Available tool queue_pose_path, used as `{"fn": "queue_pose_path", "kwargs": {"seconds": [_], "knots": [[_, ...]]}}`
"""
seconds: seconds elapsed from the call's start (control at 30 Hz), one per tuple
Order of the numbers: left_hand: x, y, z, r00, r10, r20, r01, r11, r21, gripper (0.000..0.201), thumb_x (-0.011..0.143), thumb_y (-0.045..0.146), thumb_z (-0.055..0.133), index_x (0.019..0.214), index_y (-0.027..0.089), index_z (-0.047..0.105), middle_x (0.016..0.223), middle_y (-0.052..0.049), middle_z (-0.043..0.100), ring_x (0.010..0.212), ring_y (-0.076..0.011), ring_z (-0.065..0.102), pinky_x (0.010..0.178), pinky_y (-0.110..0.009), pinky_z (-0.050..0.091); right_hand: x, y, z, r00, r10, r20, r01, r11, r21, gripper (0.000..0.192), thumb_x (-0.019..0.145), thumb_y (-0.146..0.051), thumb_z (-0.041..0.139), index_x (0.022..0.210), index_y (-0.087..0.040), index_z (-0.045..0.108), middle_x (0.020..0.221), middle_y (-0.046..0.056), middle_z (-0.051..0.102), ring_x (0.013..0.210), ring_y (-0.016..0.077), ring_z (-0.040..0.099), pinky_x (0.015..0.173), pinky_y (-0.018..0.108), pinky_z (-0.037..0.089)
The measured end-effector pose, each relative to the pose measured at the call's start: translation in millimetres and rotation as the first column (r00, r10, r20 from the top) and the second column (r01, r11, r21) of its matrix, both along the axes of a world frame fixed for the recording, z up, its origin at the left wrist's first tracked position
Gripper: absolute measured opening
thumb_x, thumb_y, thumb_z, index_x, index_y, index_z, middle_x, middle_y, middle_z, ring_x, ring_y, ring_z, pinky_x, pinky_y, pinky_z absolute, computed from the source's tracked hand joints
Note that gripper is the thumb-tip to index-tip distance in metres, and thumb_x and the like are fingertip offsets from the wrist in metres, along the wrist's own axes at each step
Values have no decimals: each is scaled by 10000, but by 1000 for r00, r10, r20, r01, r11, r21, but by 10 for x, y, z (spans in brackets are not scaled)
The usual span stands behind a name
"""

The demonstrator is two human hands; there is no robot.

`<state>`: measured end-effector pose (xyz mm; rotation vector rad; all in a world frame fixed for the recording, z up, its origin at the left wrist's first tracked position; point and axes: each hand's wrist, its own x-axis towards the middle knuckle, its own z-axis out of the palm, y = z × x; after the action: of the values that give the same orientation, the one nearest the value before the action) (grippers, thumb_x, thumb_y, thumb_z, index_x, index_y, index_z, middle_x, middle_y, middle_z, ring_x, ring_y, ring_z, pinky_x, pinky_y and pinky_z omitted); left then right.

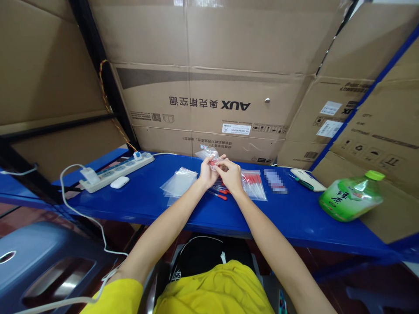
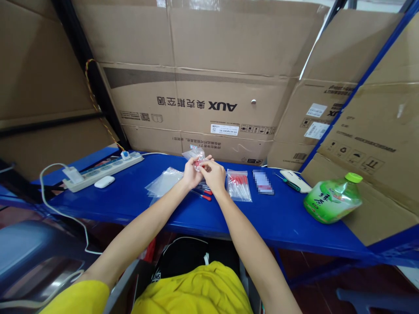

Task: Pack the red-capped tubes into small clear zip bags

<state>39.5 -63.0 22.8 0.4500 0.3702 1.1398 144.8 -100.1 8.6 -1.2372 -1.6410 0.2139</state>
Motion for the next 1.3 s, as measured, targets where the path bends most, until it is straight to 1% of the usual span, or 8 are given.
{"fn": "queue_pose_path", "kwargs": {"seconds": [0.2,0.4,0.53,0.73,0.9,1.0,1.13,1.3], "knots": [[9,23,-18,1000,-3,-30,4,1000,5,409,926,274,449,1149,49,707,824,-140,754,639,-199,672,858,-358,578,-11,-4,16,998,-49,48,51,998,-30,117,895,-294,651,873,-222,741,904,50,739,801,204,643,788,296,480],[-91,133,-33,983,173,58,-171,985,-36,280,841,189,528,1078,150,670,1034,-125,769,988,-259,744,957,-406,574,190,34,111,975,147,168,-148,989,-7,176,928,-326,645,979,-234,786,958,43,763,818,191,658,796,287,474],[-219,213,-19,953,285,99,-278,957,-83,305,816,155,513,1076,155,673,1032,-113,763,1064,-252,733,978,-400,574,468,49,156,936,197,291,-137,967,-213,182,918,-357,663,891,-234,795,861,28,781,752,183,661,718,278,450],[-332,201,79,923,319,215,-322,946,-21,350,826,166,470,1101,122,683,1199,-158,738,1226,-258,681,997,-362,573,815,51,113,889,374,263,-176,810,-559,66,760,-261,768,808,-220,789,761,5,773,689,164,682,632,251,459],[-365,199,107,914,286,288,-303,953,15,472,800,161,470,1233,124,654,1247,-165,728,1270,-273,660,1007,-402,578,915,80,65,898,401,182,-148,665,-732,190,589,-107,802,736,-214,748,700,-7,759,636,162,679,539,228,463],[-364,212,100,906,292,307,-308,951,2,501,793,145,470,1265,119,637,1233,-168,734,1259,-286,668,998,-411,585,903,85,50,914,383,136,-145,621,-771,223,577,-82,800,749,-211,742,695,-6,759,616,161,676,511,228,461],[-359,217,86,909,286,302,-302,953,4,484,806,147,477,1262,104,635,1243,-172,732,1268,-291,664,997,-392,590,897,72,49,921,374,111,-155,612,-775,200,585,-77,811,721,-205,738,683,2,760,622,168,686,539,240,482],[-368,218,76,910,272,314,-290,957,10,463,844,169,469,1269,76,628,1305,-184,703,1317,-302,633,1037,-382,573,901,39,101,908,399,125,-206,686,-698,157,639,-98,780,746,-205,737,734,9,777,735,188,731,663,252,524]]}}
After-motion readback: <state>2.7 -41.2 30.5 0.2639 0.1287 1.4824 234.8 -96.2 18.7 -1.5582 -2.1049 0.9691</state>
